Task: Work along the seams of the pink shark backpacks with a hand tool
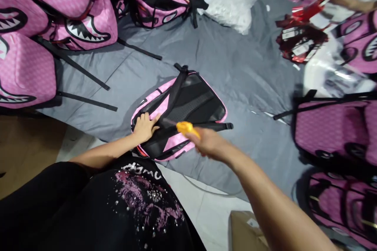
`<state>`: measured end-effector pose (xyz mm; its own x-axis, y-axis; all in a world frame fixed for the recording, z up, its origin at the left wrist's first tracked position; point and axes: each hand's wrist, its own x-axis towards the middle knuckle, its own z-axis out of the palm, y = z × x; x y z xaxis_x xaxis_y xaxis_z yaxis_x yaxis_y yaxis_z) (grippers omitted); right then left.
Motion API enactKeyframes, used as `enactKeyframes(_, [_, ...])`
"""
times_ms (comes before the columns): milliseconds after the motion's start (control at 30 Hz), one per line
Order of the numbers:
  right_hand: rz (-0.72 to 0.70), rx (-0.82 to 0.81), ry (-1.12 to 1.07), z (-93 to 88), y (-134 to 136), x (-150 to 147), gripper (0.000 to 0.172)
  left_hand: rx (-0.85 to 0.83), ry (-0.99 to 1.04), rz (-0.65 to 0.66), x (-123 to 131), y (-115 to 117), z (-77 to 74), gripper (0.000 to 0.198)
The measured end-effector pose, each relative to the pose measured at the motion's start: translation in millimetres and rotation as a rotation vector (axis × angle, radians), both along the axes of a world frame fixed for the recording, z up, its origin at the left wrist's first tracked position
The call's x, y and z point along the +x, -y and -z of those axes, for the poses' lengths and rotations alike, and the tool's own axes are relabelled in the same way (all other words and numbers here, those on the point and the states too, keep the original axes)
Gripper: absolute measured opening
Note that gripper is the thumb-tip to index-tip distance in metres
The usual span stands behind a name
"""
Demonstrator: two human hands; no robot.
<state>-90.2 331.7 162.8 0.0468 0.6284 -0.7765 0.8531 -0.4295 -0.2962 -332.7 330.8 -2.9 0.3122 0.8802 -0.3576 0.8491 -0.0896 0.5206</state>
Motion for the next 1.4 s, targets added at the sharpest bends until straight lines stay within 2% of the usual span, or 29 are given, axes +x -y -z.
enactKeyframes(33, [-0.004, -0.031, 0.005, 0.6, 5, 5, 0.037, 0.02, -0.015, 0.024, 0, -1, -0.5, 0.058])
enactKeyframes(133, [0.096, 0.108, 0.279, -0.6, 24, 34, 0.043, 0.143, -0.034, 0.09, 4, 5, -8.2, 0.056])
enactKeyframes(167, [0.126, 0.104, 0.3, -1.9, 33, 46, 0.044, 0.187, -0.008, 0.142, 7, 12, -11.9, 0.059])
enactKeyframes(233, [0.134, -0.016, 0.151, -4.5, 55, 70, 0.045, 0.179, 0.111, 0.282, 19, 33, -17.8, 0.072])
enactKeyframes(300, [0.174, -0.083, 0.071, -5.9, 81, 88, 0.045, 0.015, 0.252, 0.334, 35, 55, -18.7, 0.084])
enactKeyframes(333, [0.217, -0.048, 0.146, -6.1, 93, 93, 0.043, -0.075, 0.296, 0.308, 42, 63, -16.9, 0.083])
enactKeyframes(400, [0.317, 0.037, 0.31, -5.8, 116, 98, 0.04, -0.179, 0.333, 0.197, 53, 70, -9.8, 0.068])
enactKeyframes(433, [0.346, 0.031, 0.276, -5.3, 126, 97, 0.04, -0.202, 0.342, 0.152, 55, 67, -5.3, 0.057])
enactKeyframes(500, [0.352, -0.047, -0.026, -3.5, 143, 94, 0.047, -0.261, 0.365, 0.085, 53, 54, 3.3, 0.042])
enactKeyframes(533, [0.357, -0.059, -0.157, -2.1, 149, 92, 0.052, -0.308, 0.375, 0.053, 51, 45, 6.7, 0.04])
enactKeyframes(567, [0.376, -0.029, -0.194, -0.6, 153, 91, 0.054, -0.355, 0.376, 0.024, 48, 38, 9.1, 0.042])
enactKeyframes(667, [0.438, 0.115, 0.016, 4.7, 155, 89, 0.052, -0.417, 0.338, -0.042, 45, 29, 8.5, 0.049])
enactKeyframes(767, [0.296, 0.023, -0.149, 8.7, 146, 86, 0.045, -0.295, 0.276, -0.058, 57, 48, 1.2, 0.045])
enactKeyframes(800, [0.263, 0.032, -0.135, 9.8, 142, 85, 0.043, -0.232, 0.254, -0.04, 64, 57, -0.8, 0.046])
enactKeyframes(900, [0.247, 0.155, 0.198, 15.3, 137, 83, 0.035, -0.095, 0.196, 0.053, 84, 78, -3.8, 0.059])
enactKeyframes(967, [0.168, 0.171, 0.239, 21.6, 145, 81, 0.032, -0.074, 0.186, 0.093, 89, 79, -6.2, 0.062])
enactKeyframes(1033, [0.115, 0.167, 0.249, 29.5, 163, 72, 0.035, -0.093, 0.223, 0.103, 82, 70, -12.6, 0.063])
enactKeyframes(1133, [0.122, 0.139, 0.321, 42.8, 200, 37, 0.039, -0.092, 0.335, 0.035, 47, 42, -28.0, 0.061])
enactKeyframes(1233, [0.074, 0.033, 0.298, 58.9, 235, -19, 0.035, -0.158, 0.458, -0.3, 3, 5, -36.2, 0.051])
enactKeyframes(1300, [0.051, 0.013, 0.351, 74.0, 250, -56, 0.035, -0.327, 0.512, -0.534, -18, -20, -32.4, 0.037])
enactKeyframes(1333, [0.04, 0.03, 0.39, 83.6, 255, -72, 0.035, -0.434, 0.533, -0.611, -25, -32, -28.5, 0.033])
enactKeyframes(1400, [0.028, 0.088, 0.493, 107.0, 256, -95, 0.033, -0.637, 0.576, -0.68, -31, -51, -19.1, 0.029])
